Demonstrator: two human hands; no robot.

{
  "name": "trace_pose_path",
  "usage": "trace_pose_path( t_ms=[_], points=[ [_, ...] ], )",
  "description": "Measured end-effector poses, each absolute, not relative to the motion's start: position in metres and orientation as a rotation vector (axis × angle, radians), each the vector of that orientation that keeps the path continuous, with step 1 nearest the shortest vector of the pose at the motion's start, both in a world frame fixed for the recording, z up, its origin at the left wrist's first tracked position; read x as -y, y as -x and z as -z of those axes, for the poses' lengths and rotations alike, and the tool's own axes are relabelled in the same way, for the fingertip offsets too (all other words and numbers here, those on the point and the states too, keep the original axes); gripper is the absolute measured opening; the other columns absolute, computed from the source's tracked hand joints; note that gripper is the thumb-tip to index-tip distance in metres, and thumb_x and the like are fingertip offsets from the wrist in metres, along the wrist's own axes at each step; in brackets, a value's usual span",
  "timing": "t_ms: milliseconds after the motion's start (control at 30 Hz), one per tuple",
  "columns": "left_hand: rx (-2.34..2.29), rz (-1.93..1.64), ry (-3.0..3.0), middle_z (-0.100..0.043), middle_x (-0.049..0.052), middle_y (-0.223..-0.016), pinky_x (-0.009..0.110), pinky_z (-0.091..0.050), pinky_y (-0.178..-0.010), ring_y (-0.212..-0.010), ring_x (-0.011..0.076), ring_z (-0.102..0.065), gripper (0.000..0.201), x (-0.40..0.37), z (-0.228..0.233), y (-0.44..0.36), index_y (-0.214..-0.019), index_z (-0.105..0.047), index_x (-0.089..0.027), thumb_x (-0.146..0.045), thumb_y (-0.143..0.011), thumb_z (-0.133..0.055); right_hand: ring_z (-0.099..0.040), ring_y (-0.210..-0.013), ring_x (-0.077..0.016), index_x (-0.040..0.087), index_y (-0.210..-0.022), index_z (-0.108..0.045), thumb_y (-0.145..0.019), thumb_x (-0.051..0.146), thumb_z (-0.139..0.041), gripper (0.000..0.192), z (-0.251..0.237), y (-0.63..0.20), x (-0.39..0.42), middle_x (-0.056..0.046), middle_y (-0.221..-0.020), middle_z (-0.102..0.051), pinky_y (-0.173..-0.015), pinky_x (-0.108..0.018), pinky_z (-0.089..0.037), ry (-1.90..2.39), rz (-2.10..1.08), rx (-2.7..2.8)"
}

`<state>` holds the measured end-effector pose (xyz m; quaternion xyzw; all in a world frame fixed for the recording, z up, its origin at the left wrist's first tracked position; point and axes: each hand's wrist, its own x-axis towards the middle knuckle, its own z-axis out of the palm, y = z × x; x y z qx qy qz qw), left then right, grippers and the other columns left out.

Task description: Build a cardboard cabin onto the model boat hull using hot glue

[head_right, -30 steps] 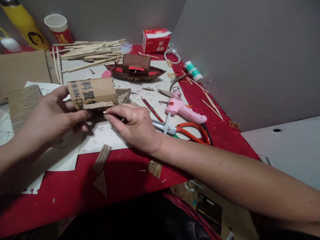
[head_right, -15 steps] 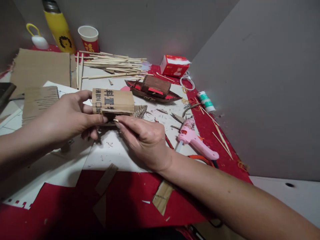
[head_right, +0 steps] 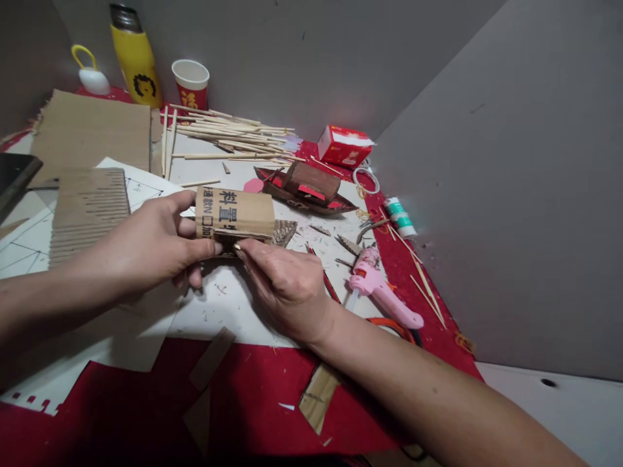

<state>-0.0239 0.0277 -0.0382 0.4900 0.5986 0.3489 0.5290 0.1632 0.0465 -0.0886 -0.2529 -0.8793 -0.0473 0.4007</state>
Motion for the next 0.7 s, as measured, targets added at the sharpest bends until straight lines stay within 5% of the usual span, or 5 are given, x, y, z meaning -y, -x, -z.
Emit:
trace_pose_path(
  t_ms=[233,500,700],
  points=[
    [-1.407,-0.872,-1.164,-0.072,-0.001,-0.069,0.021,-0.040,-0.030,-0.034,0.0130,-0.057,0.059,-0.027,0.046,0.024,-0.128,-0.051,-0.022,0.001,-0.074,-0.058,-0.073,-0.075,-0.0145,0.019,-0.100,-0.066,-0.091,0.012,-0.058,0.014,0.086,-0.162,-0.047,-0.004,-0.086,-0.076,-0.069,-0.021,-0.061,0.627,0.070,2.274],
    [-1.252,-1.026,-1.185,-0.073,0.008,-0.098,0.019,-0.050,-0.041,-0.050,0.0107,-0.063,0.054,-0.014,0.056,0.027,-0.126,-0.047,-0.019,-0.008,-0.075,-0.062,-0.073,-0.072,-0.0142,0.017,-0.094,-0.067,-0.088,0.011,-0.063,0.009,0.090,-0.160,-0.044,-0.003,-0.084,-0.076,-0.066,-0.021,-0.061,0.659,-0.007,2.233],
    [-1.668,-1.112,-1.679,-0.067,0.006,-0.104,0.023,-0.052,-0.054,-0.054,0.0081,-0.059,0.051,0.003,0.061,0.039,-0.128,-0.044,-0.025,-0.025,-0.082,-0.065,-0.072,-0.070,-0.0142,0.014,-0.093,-0.069,-0.089,0.013,-0.061,0.009,0.091,-0.159,-0.045,-0.004,-0.082,-0.076,-0.066,-0.022,-0.060,0.657,-0.039,2.230]
  ],
)
